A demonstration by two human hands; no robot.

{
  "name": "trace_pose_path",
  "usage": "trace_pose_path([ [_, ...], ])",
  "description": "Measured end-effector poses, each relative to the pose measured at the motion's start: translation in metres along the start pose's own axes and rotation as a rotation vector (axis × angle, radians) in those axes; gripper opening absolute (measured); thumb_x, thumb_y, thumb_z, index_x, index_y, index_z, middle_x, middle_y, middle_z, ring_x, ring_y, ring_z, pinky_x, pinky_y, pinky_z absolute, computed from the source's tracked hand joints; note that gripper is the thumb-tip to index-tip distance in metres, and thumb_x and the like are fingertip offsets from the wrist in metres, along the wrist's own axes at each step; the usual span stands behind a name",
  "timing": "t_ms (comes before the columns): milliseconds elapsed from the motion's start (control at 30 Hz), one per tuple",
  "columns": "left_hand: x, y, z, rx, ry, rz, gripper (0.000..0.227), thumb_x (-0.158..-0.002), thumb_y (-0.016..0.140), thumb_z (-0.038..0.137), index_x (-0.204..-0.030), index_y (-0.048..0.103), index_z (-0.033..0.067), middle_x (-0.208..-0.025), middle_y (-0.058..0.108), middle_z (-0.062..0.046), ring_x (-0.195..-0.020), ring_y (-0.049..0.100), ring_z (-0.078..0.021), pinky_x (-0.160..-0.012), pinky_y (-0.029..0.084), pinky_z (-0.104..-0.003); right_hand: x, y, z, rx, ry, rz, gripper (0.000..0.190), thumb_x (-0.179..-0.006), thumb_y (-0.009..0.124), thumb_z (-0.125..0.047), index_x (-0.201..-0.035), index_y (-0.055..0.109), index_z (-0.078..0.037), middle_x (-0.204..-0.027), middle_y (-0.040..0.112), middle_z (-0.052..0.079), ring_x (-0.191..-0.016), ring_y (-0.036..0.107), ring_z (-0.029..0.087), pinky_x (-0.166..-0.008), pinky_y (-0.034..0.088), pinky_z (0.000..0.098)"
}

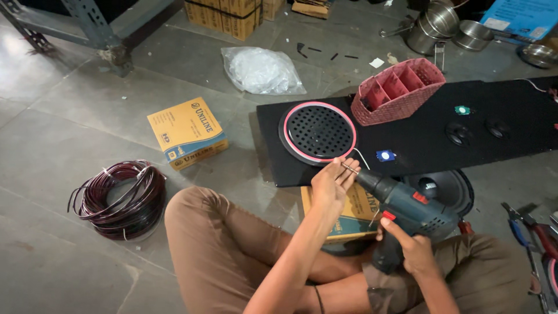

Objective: The person uses a power drill to fasten a speaker grille onto a speaker mounted on a black panel. They retrieve screws from a pink organizer and secure the grille in place.

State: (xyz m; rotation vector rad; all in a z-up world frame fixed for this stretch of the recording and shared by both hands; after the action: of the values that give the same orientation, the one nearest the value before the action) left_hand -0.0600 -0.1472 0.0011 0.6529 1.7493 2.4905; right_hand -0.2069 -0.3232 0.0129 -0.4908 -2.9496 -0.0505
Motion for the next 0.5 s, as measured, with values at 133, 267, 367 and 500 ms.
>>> trace_pose_path([
  [133,-0.005,-0.004,-0.006,-0.023,0.025,-0.011,0.024,-0.101,0.060,0.019,-0.108,0.065,-0.0028,-0.109,0.072,-0.019,-0.107,0.071,-0.0324,-0.101,0.056,-0.044,0.000,-0.002,0.003,0.025,-0.009,0.009,0.016,-0.087,0.074,-0.013,-0.094,0.070,0.002,-0.082,0.071,0.009,-0.071,0.067,0.018,-0.067,0.052,0.0312],
  [267,-0.013,-0.012,-0.017,-0.023,-0.001,-0.023,0.026,-0.103,0.060,0.023,-0.106,0.066,-0.0015,-0.103,0.071,-0.013,-0.103,0.069,-0.0273,-0.097,0.055,-0.040,0.001,0.001,0.001,0.024,-0.019,0.010,0.015,-0.087,0.075,-0.012,-0.094,0.070,0.000,-0.081,0.070,0.008,-0.070,0.066,0.018,-0.066,0.053,0.0311],
  [367,-0.018,-0.021,-0.024,-0.027,0.002,0.023,0.024,-0.103,0.060,0.023,-0.106,0.068,0.0003,-0.102,0.070,-0.009,-0.099,0.067,-0.0238,-0.093,0.055,-0.038,0.003,0.004,0.006,0.017,0.055,0.008,0.015,-0.089,0.072,-0.013,-0.095,0.071,0.001,-0.081,0.070,0.008,-0.070,0.066,0.018,-0.066,0.052,0.0308],
  [500,-0.019,-0.019,-0.026,0.022,0.055,0.011,0.026,-0.103,0.059,0.024,-0.107,0.067,-0.0001,-0.103,0.069,-0.008,-0.099,0.067,-0.0224,-0.094,0.055,-0.038,-0.001,0.015,-0.001,-0.045,0.005,-0.035,0.015,-0.088,0.073,-0.012,-0.097,0.070,-0.001,-0.081,0.070,0.008,-0.069,0.066,0.018,-0.065,0.052,0.0313],
])
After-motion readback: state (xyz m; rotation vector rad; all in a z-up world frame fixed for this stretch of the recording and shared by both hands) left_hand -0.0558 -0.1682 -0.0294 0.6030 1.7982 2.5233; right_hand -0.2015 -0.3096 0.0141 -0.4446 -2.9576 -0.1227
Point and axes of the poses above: each hand's wrist, its own x-axis away from the middle knuckle, its own y-axis out of the palm, z = x × y, the point moved 9 cm from there along -x, towards the middle knuckle
